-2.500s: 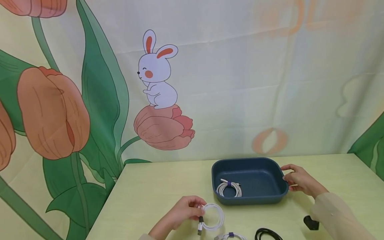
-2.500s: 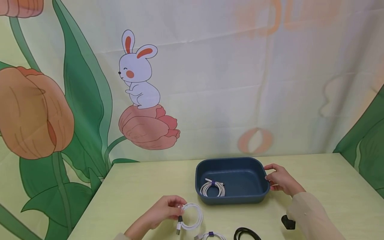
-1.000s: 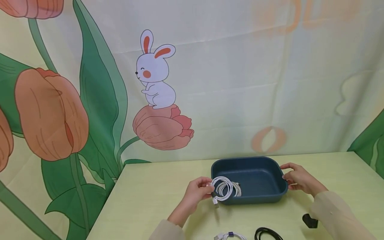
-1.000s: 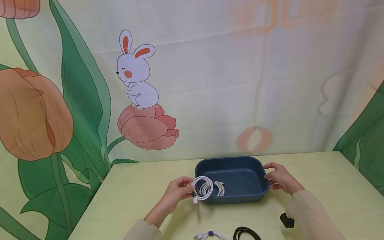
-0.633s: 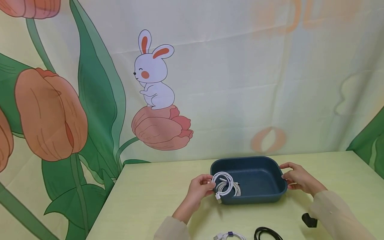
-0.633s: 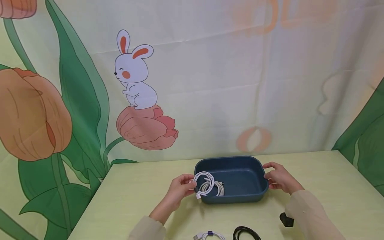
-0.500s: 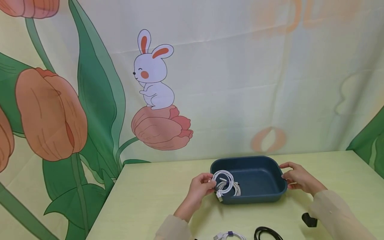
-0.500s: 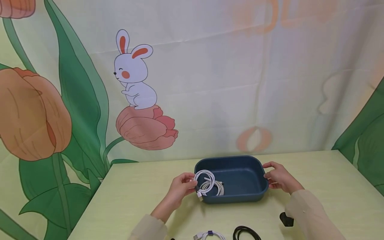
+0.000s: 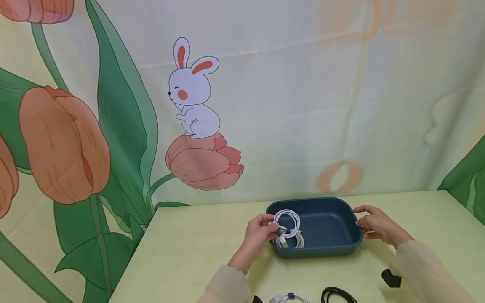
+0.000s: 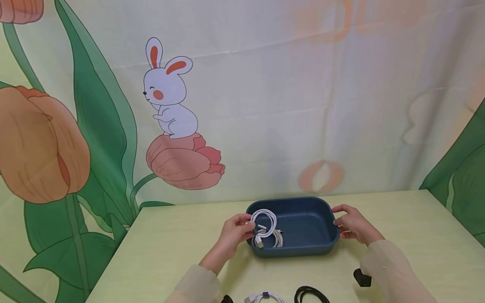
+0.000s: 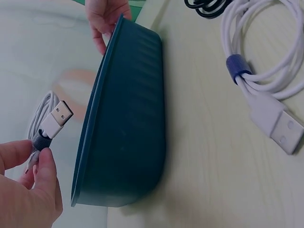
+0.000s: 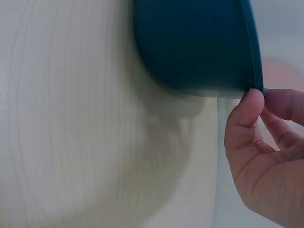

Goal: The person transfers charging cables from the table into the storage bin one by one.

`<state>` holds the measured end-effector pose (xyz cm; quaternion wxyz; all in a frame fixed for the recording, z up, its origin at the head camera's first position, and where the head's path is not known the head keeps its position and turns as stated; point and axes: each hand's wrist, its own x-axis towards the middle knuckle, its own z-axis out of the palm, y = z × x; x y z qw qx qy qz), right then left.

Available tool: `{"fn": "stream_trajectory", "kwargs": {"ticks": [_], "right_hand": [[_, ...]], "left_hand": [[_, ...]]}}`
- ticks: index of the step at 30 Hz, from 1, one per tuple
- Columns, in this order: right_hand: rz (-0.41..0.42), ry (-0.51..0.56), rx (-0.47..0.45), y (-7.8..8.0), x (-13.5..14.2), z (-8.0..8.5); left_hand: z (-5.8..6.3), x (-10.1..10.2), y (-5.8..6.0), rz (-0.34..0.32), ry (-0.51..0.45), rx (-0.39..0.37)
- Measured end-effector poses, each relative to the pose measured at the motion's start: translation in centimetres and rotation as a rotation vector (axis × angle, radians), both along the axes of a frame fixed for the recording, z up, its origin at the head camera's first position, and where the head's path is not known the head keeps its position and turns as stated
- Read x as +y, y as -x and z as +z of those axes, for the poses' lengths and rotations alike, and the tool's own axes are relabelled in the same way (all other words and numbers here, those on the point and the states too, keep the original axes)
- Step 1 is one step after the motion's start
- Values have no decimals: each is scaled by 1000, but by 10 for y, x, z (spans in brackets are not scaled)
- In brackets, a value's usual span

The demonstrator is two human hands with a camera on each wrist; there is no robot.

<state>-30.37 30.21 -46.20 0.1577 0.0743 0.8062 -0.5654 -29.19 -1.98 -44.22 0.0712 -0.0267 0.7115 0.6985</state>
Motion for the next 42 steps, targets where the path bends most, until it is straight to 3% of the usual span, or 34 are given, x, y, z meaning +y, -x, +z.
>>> {"fn": "stream_trajectory", "kwargs": {"ticks": [24, 42], "right_hand": [[-19, 5, 2, -3, 1, 0], [-20, 11, 10, -1, 0, 0]], "left_hand": [[-6, 31, 14, 39, -70, -48], [-16, 47, 26, 103, -29, -42]]}}
